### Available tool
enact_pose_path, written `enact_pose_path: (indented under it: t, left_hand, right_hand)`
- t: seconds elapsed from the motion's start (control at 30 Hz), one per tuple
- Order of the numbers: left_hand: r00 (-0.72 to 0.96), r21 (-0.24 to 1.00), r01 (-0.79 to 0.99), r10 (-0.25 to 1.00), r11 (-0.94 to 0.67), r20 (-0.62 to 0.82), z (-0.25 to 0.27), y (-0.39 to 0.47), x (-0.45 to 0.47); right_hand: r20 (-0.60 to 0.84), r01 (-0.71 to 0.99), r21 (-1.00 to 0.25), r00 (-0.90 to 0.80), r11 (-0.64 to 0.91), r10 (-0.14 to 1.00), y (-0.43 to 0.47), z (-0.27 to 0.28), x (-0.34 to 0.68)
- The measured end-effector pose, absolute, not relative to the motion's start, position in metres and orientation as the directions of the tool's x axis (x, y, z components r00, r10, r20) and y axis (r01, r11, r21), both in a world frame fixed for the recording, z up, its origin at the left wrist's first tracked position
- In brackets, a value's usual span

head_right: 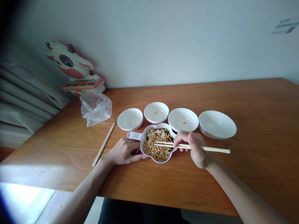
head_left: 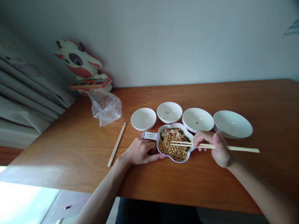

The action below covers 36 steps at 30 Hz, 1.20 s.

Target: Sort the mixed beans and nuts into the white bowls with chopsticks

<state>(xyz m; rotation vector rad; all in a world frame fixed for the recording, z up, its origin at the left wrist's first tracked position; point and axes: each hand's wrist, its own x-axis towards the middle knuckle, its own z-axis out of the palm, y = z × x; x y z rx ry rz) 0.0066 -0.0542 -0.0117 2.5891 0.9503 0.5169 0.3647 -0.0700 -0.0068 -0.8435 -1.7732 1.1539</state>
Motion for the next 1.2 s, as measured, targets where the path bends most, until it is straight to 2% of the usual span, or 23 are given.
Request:
enact_pose_path:
  t: [0.47,0.67,0.87,1.03,1.2]
  left_hand:
    - [0.713,0.419,0.544,0.664,-0.726,0.225,-0.011,-0.054,0.006]
    - [0.715,0.434,0.545,0.668,-0.717,0.206,-0.012,-0.054,0.006]
    - [0.718,0.454,0.530,0.664,-0.716,0.210,-0.011,-0.054,0.006]
    - [0.717,0.444,0.535,0.664,-0.719,0.212,-0.010,-0.054,0.006]
    - [0.717,0.441,0.538,0.665,-0.718,0.208,-0.011,-0.054,0.006]
  right_hand:
    - [0.357,-0.005,-0.929,-0.264,0.369,0.896,-0.069,0.009,0.365]
    - [0.451,0.078,-0.885,-0.095,0.458,0.888,-0.056,0.022,0.386]
    - [0.447,0.181,-0.886,0.096,0.426,0.889,-0.041,0.017,0.421]
    - [0.444,0.175,-0.891,0.138,0.419,0.885,-0.035,0.011,0.434]
    - [0.434,0.116,-0.898,0.088,0.424,0.897,-0.043,0.017,0.417]
